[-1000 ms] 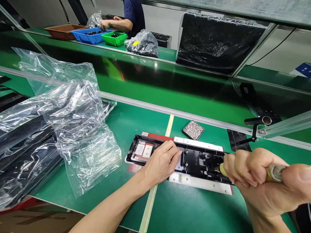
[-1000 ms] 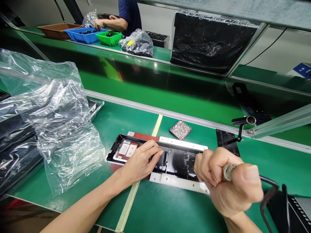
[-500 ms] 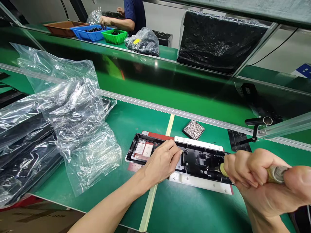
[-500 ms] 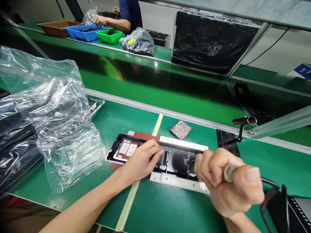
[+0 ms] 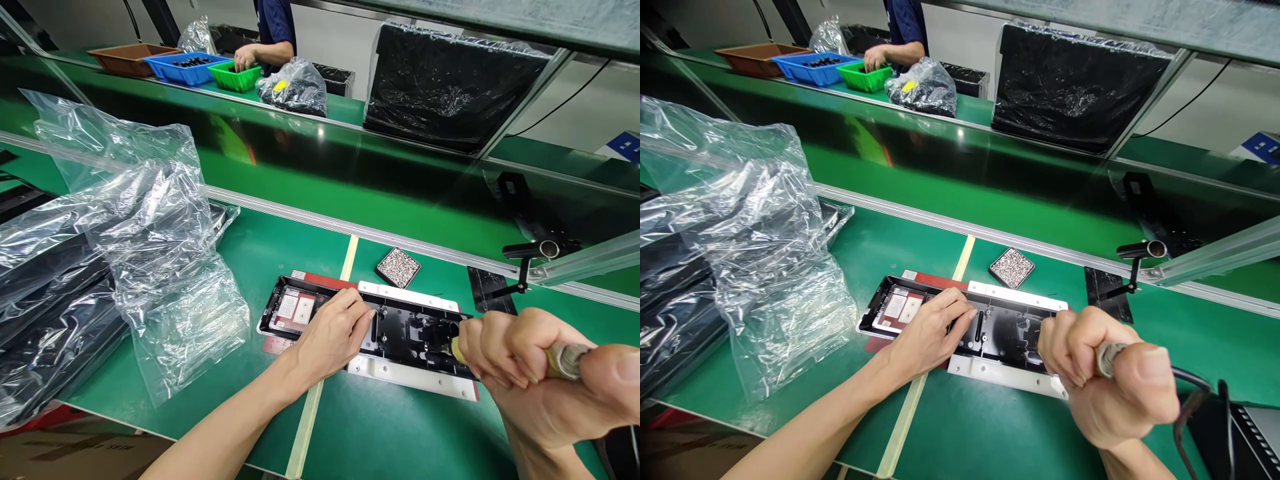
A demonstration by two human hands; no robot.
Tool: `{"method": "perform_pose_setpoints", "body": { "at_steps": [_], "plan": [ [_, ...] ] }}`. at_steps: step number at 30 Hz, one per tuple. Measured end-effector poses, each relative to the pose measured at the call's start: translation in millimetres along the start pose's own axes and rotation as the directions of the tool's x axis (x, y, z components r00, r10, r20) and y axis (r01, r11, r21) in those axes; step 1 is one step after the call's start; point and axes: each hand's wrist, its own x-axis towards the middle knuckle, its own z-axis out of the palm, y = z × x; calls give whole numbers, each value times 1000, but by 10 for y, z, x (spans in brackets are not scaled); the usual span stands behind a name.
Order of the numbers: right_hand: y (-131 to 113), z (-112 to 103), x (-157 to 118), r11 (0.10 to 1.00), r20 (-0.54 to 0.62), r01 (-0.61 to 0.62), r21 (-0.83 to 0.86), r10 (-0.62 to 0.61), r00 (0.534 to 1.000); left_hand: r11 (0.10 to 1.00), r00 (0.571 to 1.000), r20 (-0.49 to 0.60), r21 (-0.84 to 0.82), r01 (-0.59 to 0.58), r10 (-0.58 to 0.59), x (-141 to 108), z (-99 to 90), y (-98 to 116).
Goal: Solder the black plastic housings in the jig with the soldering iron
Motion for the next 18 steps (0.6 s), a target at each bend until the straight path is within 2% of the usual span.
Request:
{"method": "perform_pose_setpoints", "body": {
  "at_steps": [18],
  "plan": [
    [-9, 25, 21, 1000, 19, 3, 12, -3, 1000, 1000, 1000, 2, -18, 3, -3, -5, -1, 3]
  ]
}}
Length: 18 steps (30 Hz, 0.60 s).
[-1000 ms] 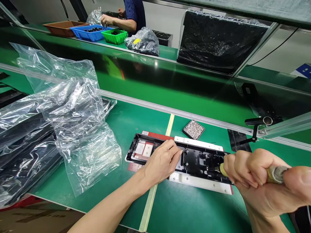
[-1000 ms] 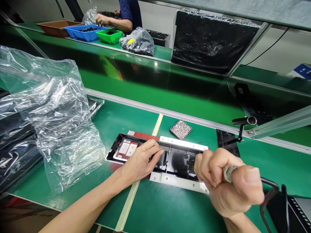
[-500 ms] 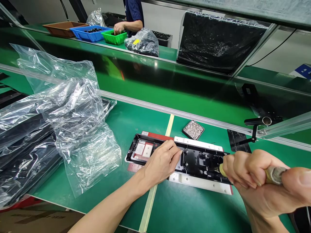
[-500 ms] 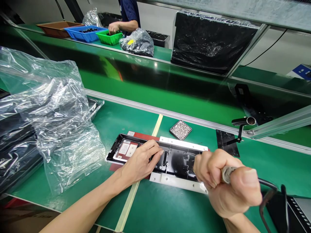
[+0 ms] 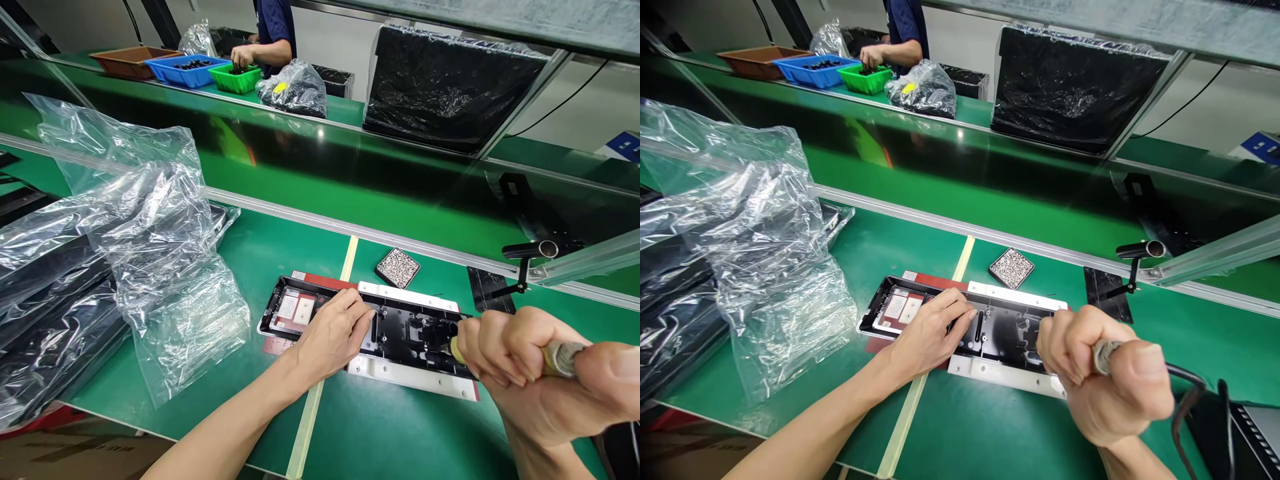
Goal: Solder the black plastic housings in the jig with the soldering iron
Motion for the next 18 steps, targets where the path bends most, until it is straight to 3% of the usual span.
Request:
{"method": "perform_pose_setpoints", "body": {
  "at_steps": [18],
  "plan": [
    [12, 8, -15, 1000, -28, -4, 29, 5, 1000, 1000, 1000, -6, 4, -2, 2, -14, 9, -13]
  ]
}}
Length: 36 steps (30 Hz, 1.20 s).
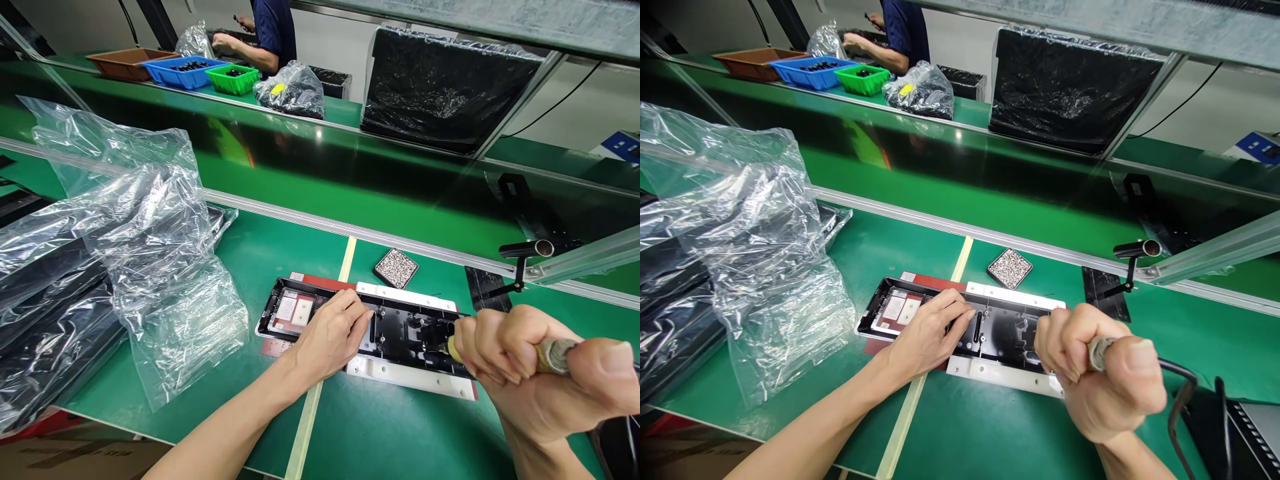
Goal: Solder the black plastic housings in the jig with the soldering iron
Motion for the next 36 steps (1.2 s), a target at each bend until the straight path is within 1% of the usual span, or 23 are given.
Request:
{"method": "perform_pose_setpoints", "body": {
  "at_steps": [15, 26, 36],
  "plan": [
    [5, 15, 11, 1000, 12, 8, 1, -8, 1000, 1000, 1000, 5, 7, -1, 1, 14, 0, 9],
    [7, 26, 12, 1000, -12, -8, 14, 8, 1000, 1000, 1000, 3, 9, 4, -4, 24, -10, 8],
    [-6, 55, 23, 1000, -7, -6, 24, 6, 1000, 1000, 1000, 13, 4, 8, -8, 17, -6, 9]
  ]
}}
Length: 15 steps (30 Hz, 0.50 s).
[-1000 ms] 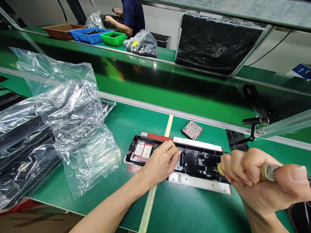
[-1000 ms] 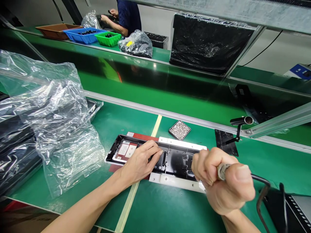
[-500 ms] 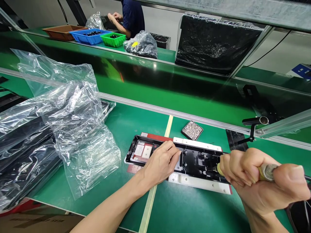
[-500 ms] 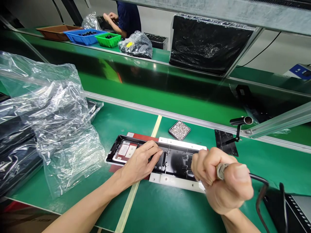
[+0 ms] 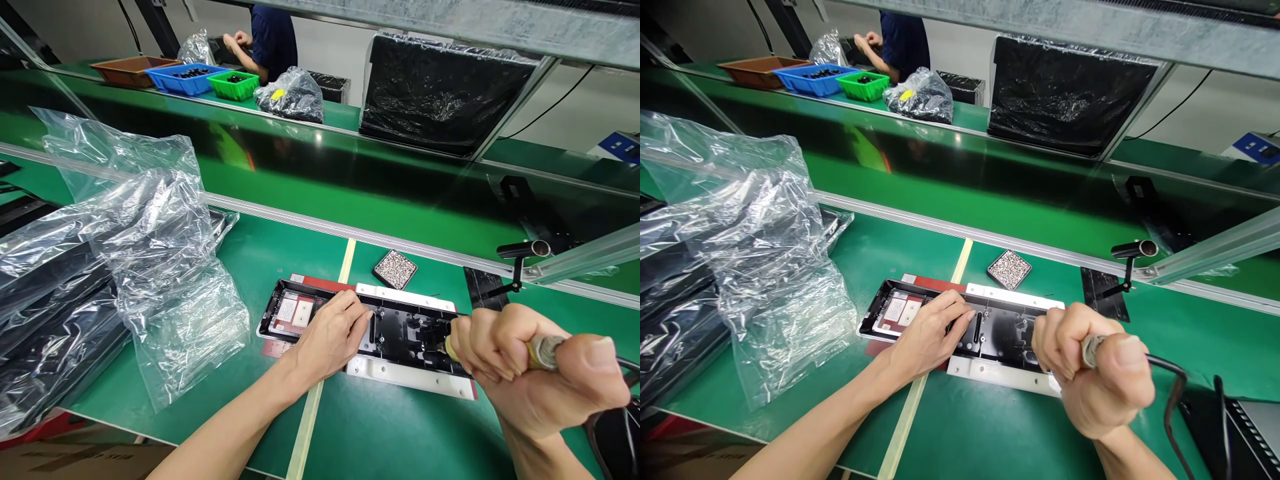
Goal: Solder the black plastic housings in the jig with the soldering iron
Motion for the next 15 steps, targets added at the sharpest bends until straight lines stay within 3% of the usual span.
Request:
{"method": "perform_pose_setpoints", "body": {
  "at_steps": [15],
  "plan": [
    [-9, -49, 5, 1000, 39, -16, -4, 16, 999, 1000, 1000, 4, -4, 4, -4, 5, -10, 5]
  ]
}}
